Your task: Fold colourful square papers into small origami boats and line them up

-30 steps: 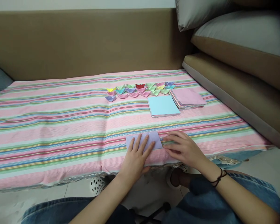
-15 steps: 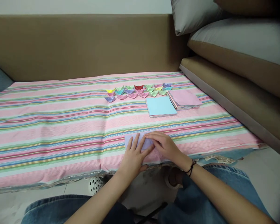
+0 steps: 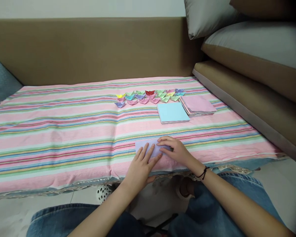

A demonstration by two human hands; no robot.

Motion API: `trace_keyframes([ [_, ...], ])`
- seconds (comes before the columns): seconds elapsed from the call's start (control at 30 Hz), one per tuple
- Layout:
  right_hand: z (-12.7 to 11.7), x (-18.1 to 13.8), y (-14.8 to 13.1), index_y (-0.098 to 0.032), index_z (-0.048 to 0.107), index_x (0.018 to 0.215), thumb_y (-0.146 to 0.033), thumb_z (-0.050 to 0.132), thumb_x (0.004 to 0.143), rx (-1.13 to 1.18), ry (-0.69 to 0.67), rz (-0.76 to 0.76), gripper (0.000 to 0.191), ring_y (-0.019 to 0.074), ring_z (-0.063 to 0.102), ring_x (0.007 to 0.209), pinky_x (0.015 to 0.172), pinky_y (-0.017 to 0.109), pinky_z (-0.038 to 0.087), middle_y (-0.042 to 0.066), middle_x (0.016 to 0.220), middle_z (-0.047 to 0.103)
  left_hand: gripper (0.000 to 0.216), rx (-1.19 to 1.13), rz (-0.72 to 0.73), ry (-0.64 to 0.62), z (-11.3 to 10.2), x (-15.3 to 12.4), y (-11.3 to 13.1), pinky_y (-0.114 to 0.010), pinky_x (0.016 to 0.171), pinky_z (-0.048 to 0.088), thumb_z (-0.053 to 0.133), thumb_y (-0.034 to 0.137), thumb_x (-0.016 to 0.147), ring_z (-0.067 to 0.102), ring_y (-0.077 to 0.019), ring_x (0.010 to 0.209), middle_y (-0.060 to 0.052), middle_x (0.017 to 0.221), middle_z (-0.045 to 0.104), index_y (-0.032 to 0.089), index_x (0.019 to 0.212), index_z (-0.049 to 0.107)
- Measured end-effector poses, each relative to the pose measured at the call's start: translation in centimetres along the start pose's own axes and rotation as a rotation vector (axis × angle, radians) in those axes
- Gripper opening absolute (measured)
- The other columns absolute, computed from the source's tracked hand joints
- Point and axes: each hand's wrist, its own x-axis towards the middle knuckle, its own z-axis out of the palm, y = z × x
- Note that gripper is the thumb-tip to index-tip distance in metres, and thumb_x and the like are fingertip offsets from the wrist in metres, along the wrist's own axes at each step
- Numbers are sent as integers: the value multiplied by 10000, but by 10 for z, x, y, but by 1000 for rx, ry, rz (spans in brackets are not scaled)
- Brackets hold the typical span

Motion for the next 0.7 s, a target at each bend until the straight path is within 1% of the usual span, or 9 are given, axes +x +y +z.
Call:
trace_keyframes([
  [0.1,-1,0,-1,-208,675,980,-208,613,796,-15,-8,-11,193,212,599,1013,885,372,477,83,1058,636,773,0,-16,-2,-3,-6,1,-492,1079,254,631,360,746,135,-325,1388,-89,1510,225,256,1417,260],
  [0.23,-2,0,-4,-204,669,963,-198,656,755,-29,-2,-7,209,217,600,1006,875,376,481,86,1056,633,666,-8,-45,19,-8,-12,3,-476,1072,296,609,324,768,219,-314,1370,-84,1478,308,216,1376,359],
  [0.37,-2,0,-3,-208,671,945,-208,667,747,-24,0,0,198,217,607,993,879,383,479,81,1047,636,544,8,-74,74,-11,-18,4,-446,1046,356,569,313,800,328,-302,1326,-77,1412,424,157,1310,461],
  [0.5,-1,0,-2,-209,673,931,-213,673,748,-11,-11,19,183,212,607,988,862,371,483,79,1050,635,458,83,-111,139,-11,-27,5,-426,1009,398,541,272,814,437,-294,1254,-90,1333,517,107,1240,532],
  [0.7,-3,0,-4,-205,674,916,-195,673,743,0,-19,33,173,214,609,978,853,374,478,80,1045,636,329,163,-209,243,-11,-39,4,-435,943,427,507,236,830,526,-299,1163,-104,1240,597,107,1111,621],
])
